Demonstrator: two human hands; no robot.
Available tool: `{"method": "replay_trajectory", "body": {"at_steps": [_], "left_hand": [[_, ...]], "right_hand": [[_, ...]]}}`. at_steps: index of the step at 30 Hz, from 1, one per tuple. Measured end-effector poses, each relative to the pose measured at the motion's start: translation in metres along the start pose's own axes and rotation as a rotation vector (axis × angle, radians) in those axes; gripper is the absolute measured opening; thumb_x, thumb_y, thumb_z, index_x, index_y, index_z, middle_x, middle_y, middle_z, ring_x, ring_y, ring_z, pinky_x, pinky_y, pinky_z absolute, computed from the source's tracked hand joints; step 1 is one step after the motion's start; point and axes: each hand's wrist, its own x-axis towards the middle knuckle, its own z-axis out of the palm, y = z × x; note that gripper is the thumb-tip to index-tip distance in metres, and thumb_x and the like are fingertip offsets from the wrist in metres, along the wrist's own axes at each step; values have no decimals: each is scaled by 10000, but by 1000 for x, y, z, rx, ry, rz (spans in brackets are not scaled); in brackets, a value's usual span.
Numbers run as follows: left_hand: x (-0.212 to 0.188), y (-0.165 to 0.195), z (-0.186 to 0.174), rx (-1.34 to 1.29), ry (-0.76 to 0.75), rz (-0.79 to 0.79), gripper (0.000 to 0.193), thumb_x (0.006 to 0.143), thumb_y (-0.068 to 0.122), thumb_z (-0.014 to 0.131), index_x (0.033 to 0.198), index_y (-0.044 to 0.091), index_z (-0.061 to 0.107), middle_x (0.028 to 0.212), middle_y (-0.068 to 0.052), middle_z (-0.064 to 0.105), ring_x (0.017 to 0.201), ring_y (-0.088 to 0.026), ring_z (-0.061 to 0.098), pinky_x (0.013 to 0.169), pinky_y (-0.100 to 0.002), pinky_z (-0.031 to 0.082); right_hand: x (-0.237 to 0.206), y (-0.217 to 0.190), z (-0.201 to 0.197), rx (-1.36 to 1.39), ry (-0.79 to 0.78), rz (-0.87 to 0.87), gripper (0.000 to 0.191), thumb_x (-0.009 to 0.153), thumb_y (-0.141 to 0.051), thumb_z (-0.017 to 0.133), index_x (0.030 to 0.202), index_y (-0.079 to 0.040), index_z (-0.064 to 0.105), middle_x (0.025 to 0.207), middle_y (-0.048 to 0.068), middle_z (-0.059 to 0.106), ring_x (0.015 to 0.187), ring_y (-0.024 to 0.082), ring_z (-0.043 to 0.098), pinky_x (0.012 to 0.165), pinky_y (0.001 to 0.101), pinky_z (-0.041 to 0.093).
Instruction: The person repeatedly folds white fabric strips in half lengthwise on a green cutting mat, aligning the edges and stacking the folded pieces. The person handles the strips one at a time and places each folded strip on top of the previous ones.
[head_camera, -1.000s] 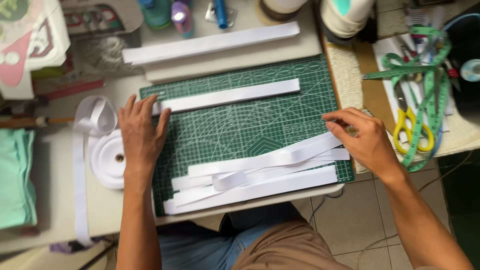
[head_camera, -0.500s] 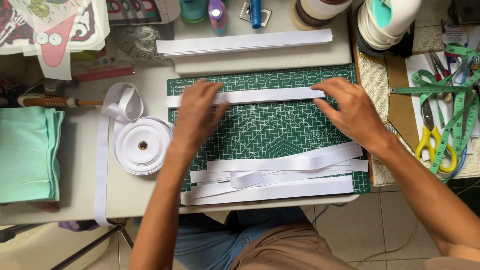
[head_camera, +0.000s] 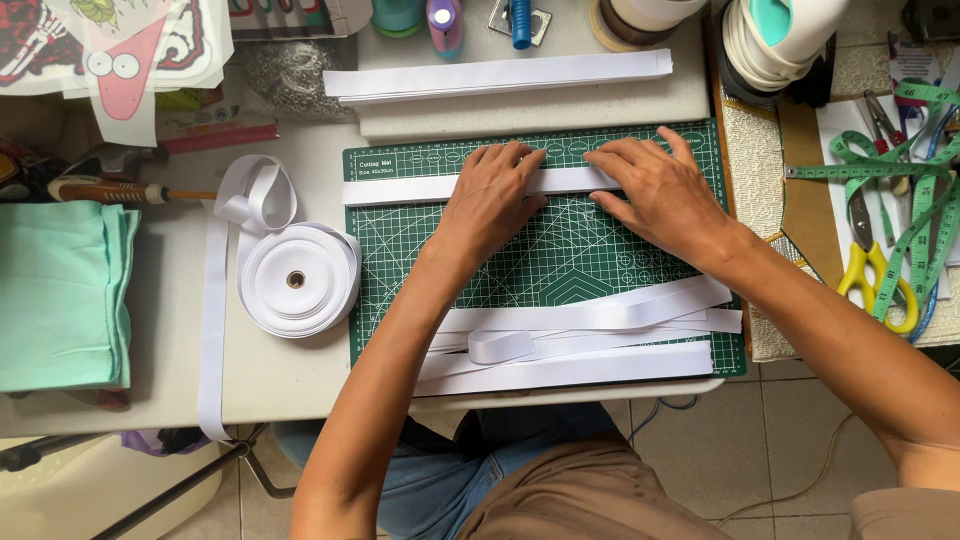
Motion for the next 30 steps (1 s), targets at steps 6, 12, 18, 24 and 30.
{"method": "replay_trajectory", "body": {"at_steps": [6,12,18,24,30], "left_hand": [[3,-5,12,-7,51,33,374,841,209,818,1165,71,690,1109,-91,645,1112,-282,608,1017,-444,464],[2,-6,15,4,40,-2,298,833,212,802,1083,78,712,1079,-65,646,1047,-246,615,911,-411,507],[0,-5,15,16,54,5,267,823,202,802,1046,79,723,1061,-70,646,1027,-257,621,875,-416,512],[-4,-10,16,-32,101,47,259,805,195,815,1011,68,722,1037,-86,646,1016,-284,625,857,-423,524],[-11,-6,9,-27,85,7,359,845,212,812,1161,73,712,1102,-83,661,1055,-271,635,937,-418,520]], "right_hand": [[8,-5,8,-45,12,-46,429,927,-288,725,1311,-102,678,1216,77,675,1156,253,637,1179,593,326],[13,-4,10,-48,2,-54,292,946,-270,718,1193,-113,720,1125,64,680,1089,246,656,1189,585,340],[15,-5,11,-42,3,-65,294,948,-259,719,1201,-109,716,1123,67,680,1057,246,662,1198,561,348],[13,-6,10,-58,-13,-75,336,934,-259,726,1230,-105,691,1144,70,675,1091,264,656,1201,545,361],[14,-14,11,-87,-79,-28,337,939,-264,712,1245,-127,678,1183,79,675,1148,252,651,1234,546,332]]}}
